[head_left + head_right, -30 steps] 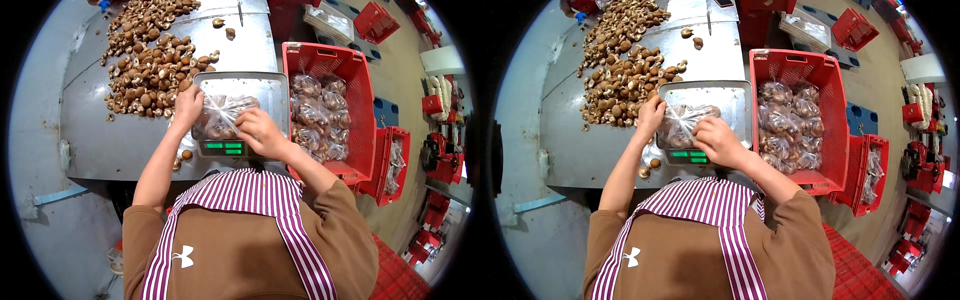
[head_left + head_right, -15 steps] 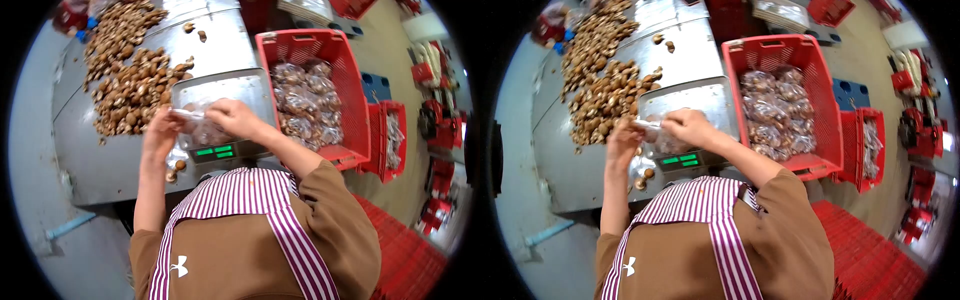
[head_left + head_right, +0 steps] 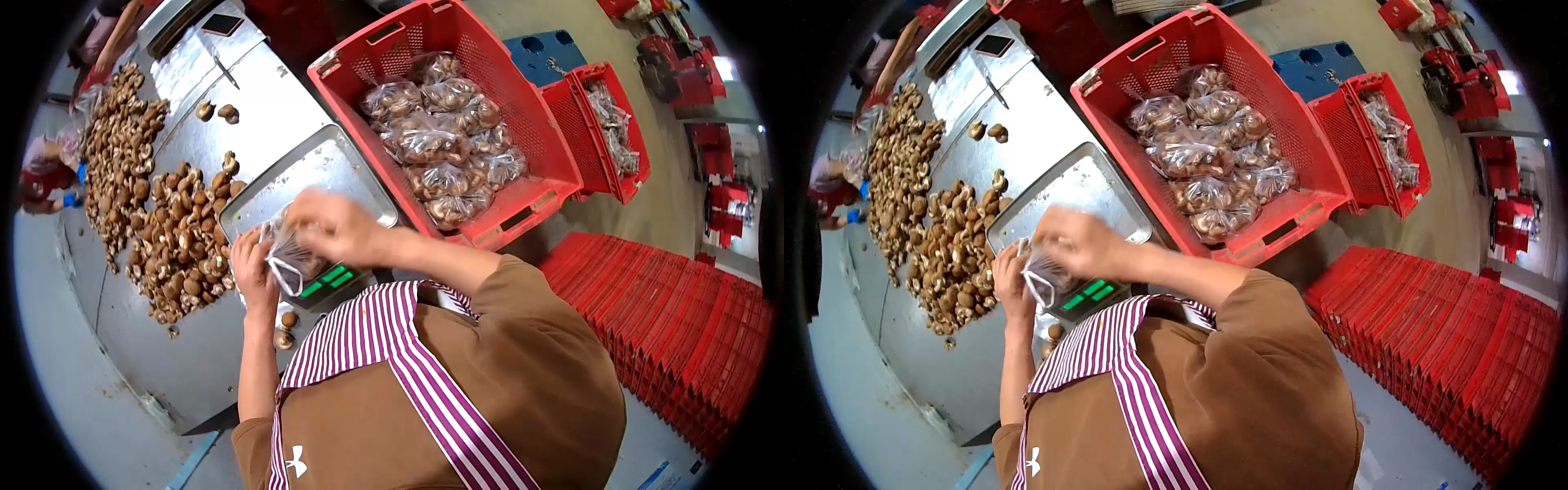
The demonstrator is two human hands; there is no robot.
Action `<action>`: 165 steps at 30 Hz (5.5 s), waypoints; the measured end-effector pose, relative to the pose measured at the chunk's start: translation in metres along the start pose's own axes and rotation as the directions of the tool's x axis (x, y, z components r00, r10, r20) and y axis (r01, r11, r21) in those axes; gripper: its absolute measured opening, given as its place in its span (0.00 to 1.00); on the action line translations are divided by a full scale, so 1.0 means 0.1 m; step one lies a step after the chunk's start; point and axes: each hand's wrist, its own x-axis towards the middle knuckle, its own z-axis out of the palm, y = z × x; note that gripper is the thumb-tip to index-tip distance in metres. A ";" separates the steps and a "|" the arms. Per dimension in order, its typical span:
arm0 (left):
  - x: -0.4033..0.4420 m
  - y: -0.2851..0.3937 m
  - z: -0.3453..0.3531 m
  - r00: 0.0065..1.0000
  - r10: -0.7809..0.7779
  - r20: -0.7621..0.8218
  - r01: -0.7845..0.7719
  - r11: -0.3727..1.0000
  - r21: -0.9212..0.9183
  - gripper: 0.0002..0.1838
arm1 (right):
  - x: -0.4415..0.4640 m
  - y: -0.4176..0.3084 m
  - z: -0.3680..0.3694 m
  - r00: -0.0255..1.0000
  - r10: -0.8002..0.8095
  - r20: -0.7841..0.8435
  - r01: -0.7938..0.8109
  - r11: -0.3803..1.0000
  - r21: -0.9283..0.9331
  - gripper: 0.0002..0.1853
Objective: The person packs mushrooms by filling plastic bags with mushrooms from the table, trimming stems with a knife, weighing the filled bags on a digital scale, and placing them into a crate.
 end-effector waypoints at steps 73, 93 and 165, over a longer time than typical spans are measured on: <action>2.74 0.81 1.78 0.934 -0.260 0.247 0.327 0.334 -0.884 0.09 | -0.96 2.15 -1.72 0.917 0.319 -0.238 -0.321 0.237 -0.917 0.21; 2.19 1.01 1.95 0.737 0.309 0.601 0.006 0.887 -0.462 0.22 | -0.99 1.94 -1.49 0.821 0.373 -0.433 -0.554 0.337 -0.761 0.20; -1.29 -1.64 -0.46 0.831 -0.540 -0.136 0.487 0.823 -0.291 0.22 | -0.38 0.75 2.84 0.925 0.274 0.263 -0.071 0.806 -0.588 0.25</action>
